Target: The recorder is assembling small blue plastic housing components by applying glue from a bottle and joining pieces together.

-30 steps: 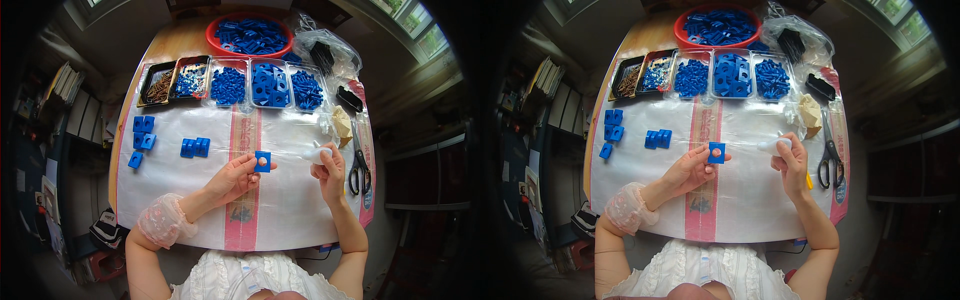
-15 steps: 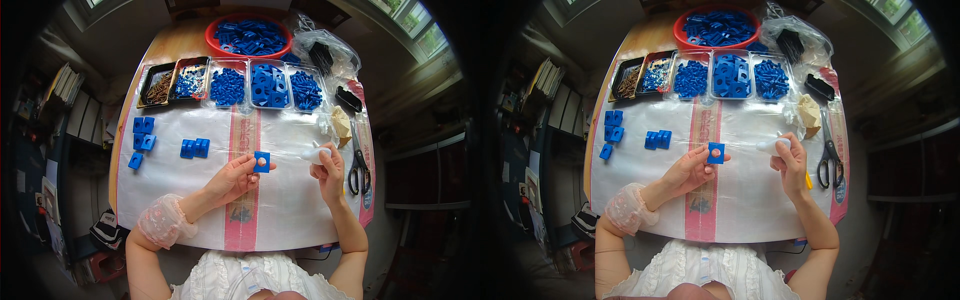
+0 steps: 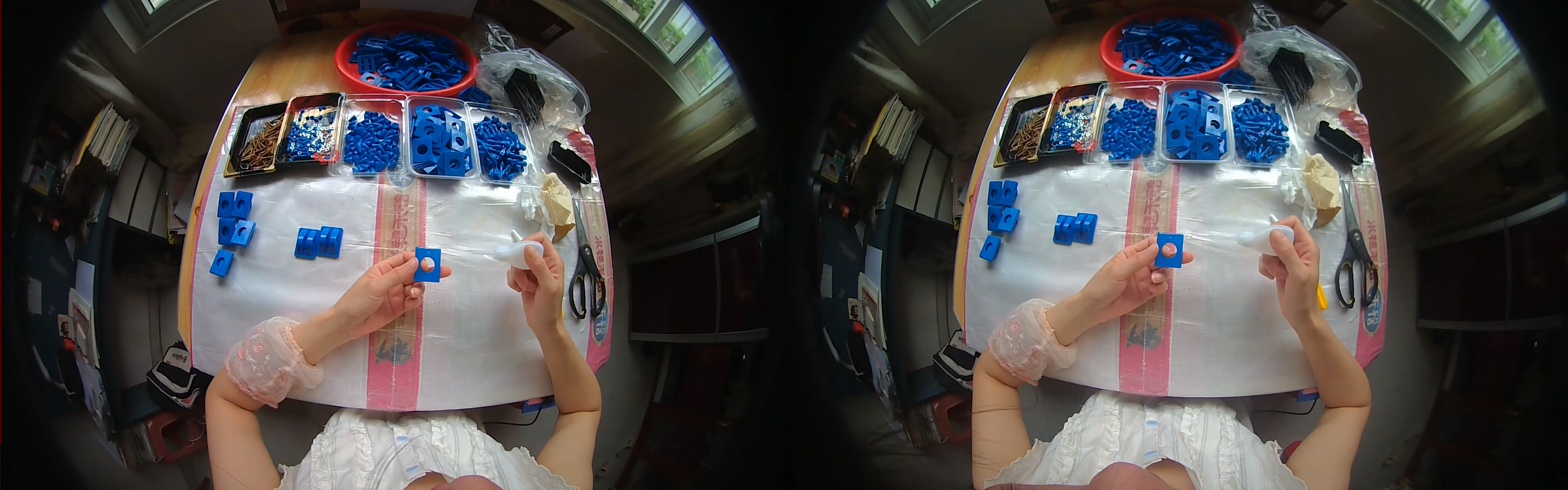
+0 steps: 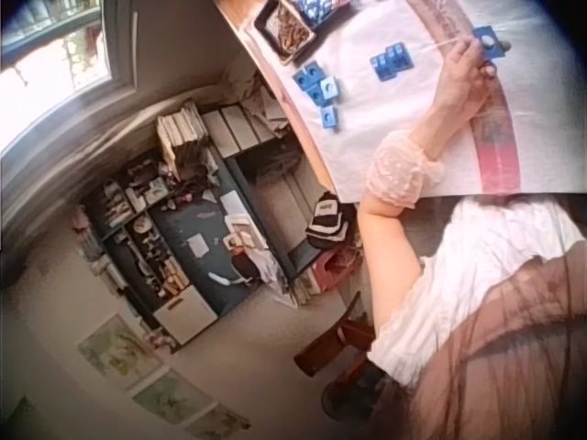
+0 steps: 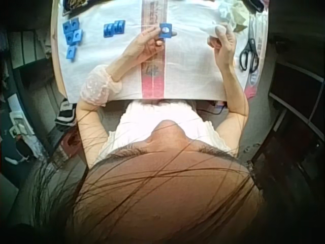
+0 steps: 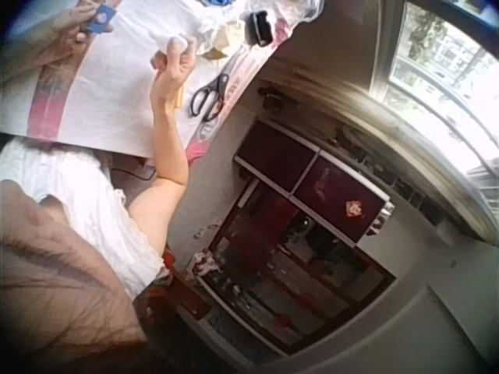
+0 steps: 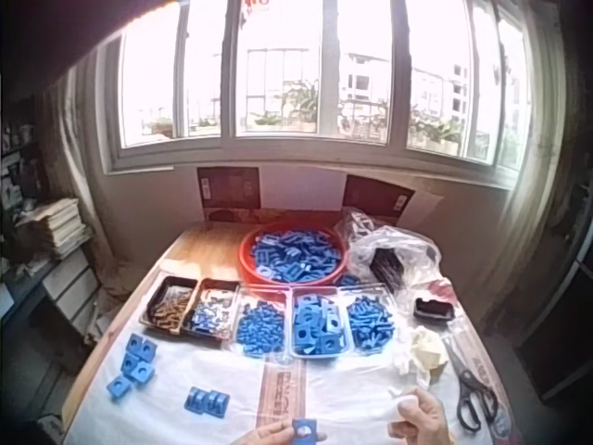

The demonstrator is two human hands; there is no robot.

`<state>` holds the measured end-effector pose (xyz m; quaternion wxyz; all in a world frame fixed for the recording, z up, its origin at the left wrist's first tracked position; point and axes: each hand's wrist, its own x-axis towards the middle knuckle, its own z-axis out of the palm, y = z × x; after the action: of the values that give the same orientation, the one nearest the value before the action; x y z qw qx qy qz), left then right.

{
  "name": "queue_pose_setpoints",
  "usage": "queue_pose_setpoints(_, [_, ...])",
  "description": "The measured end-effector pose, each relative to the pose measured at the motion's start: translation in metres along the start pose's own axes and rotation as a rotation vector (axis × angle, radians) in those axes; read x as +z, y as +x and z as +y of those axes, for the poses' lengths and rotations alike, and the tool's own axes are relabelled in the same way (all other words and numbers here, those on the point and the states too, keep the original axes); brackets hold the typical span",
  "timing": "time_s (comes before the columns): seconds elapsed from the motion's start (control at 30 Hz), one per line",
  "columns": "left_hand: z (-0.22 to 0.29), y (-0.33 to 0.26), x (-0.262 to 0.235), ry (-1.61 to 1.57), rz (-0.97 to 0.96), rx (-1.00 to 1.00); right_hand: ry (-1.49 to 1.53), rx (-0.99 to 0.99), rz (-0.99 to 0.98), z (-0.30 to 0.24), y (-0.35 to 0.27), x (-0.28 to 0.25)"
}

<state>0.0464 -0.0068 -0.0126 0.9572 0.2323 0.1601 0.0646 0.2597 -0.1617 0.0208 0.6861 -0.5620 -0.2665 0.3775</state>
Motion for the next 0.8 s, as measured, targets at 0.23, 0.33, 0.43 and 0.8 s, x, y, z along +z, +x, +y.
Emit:
queue_pose_setpoints(0.23, [0.000,0.001,0.000,-0.020,0.011,0.042,0.056,-0.037,0.000,-0.005,0.003,-0.013])
queue_pose_setpoints(0.33, [0.002,0.001,0.000,-0.033,0.017,0.068,0.064,-0.043,-0.007,-0.007,0.004,-0.017])
queue_pose_setpoints(0.43, [0.003,0.000,-0.001,-0.059,0.004,0.066,0.022,-0.053,0.000,-0.006,0.005,-0.013])
queue_pose_setpoints(0.8, [0.003,-0.001,0.000,-0.062,0.008,0.070,-0.008,-0.039,0.014,-0.005,0.005,-0.010])
